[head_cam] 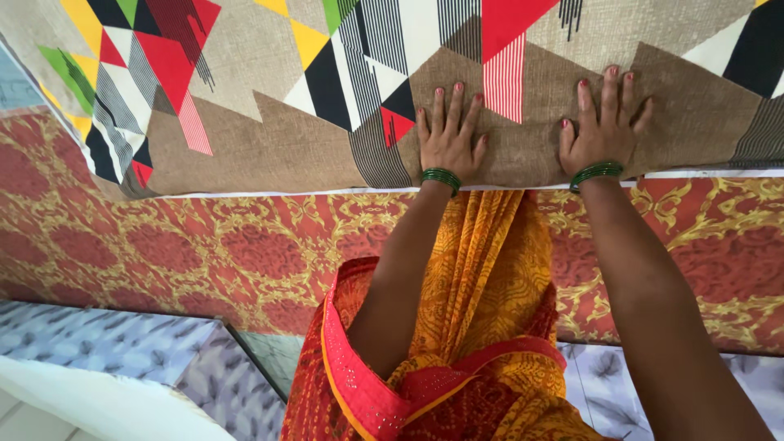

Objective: The person spreads a patterned bedsheet over a mattress, smoothing it out by hand, and then folds white pillows.

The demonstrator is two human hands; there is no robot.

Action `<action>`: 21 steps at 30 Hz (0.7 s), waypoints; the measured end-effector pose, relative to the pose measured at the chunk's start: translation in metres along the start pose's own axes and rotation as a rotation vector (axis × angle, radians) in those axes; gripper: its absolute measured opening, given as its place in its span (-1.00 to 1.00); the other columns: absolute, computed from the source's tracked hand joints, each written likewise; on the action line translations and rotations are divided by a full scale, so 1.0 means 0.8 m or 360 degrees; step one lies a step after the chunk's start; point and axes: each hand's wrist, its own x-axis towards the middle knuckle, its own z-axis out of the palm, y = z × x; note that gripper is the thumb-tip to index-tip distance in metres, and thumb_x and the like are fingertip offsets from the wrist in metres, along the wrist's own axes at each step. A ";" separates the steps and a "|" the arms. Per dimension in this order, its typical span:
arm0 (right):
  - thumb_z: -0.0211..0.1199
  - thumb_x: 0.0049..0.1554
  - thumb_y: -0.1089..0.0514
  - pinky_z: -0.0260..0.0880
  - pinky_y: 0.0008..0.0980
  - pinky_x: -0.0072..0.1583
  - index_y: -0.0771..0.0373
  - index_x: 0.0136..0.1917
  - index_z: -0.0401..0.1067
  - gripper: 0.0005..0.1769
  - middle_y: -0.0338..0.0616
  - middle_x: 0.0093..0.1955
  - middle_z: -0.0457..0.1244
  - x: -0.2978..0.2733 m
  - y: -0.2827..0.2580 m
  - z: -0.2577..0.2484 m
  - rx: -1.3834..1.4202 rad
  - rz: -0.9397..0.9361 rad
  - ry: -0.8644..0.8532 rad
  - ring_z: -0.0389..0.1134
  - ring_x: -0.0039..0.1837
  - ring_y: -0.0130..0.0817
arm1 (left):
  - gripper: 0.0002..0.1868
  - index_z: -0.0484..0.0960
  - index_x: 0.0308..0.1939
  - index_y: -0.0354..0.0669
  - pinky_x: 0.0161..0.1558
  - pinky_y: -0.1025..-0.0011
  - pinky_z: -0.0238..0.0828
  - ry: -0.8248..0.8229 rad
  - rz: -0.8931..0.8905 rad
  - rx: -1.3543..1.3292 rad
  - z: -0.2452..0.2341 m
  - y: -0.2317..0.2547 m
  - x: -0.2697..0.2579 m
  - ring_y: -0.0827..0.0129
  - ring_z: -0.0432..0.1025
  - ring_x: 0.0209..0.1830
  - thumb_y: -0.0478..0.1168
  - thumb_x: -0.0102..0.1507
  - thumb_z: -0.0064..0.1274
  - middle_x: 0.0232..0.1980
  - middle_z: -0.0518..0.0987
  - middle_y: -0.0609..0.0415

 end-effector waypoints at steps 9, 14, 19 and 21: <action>0.21 0.34 -0.04 -0.40 0.47 0.63 0.10 0.58 0.24 -0.40 0.08 0.81 -0.20 0.001 -0.005 -0.008 0.0048 0.0015 -0.0004 -0.32 0.79 0.06 | -0.23 -0.03 0.63 0.43 0.61 -0.21 -0.41 0.0161 -0.0008 -0.0081 0.023 -0.003 0.004 0.11 -0.32 0.72 0.24 0.34 -0.21 0.72 -0.19 0.19; 0.19 0.32 -0.03 -0.40 0.48 0.62 0.12 0.58 0.21 -0.38 0.10 0.81 -0.21 0.004 -0.010 -0.017 0.0108 0.0049 -0.0070 -0.33 0.78 0.09 | -0.23 -0.02 0.63 0.45 0.63 -0.18 -0.41 0.0129 -0.0039 -0.0101 0.018 -0.002 0.002 0.15 -0.31 0.73 0.24 0.34 -0.20 0.73 -0.19 0.22; 0.13 0.35 -0.16 -0.54 0.46 0.62 0.06 0.72 0.05 -0.22 0.02 0.83 -0.36 0.015 -0.019 -0.042 0.0193 0.0117 -0.0269 -0.44 0.83 -0.01 | -0.24 -0.05 0.62 0.47 0.62 -0.14 -0.45 0.0049 -0.0058 -0.0071 0.003 -0.003 0.000 0.19 -0.32 0.72 0.23 0.34 -0.22 0.72 -0.20 0.24; 0.08 0.34 -0.24 -0.62 0.42 0.62 0.04 0.78 -0.10 -0.11 -0.05 0.86 -0.46 0.030 -0.020 -0.054 0.0181 0.0160 -0.0377 -0.51 0.83 -0.14 | -0.24 -0.06 0.62 0.47 0.61 -0.12 -0.47 0.0006 -0.0049 -0.0035 -0.001 -0.002 0.000 0.20 -0.33 0.72 0.23 0.34 -0.25 0.72 -0.21 0.24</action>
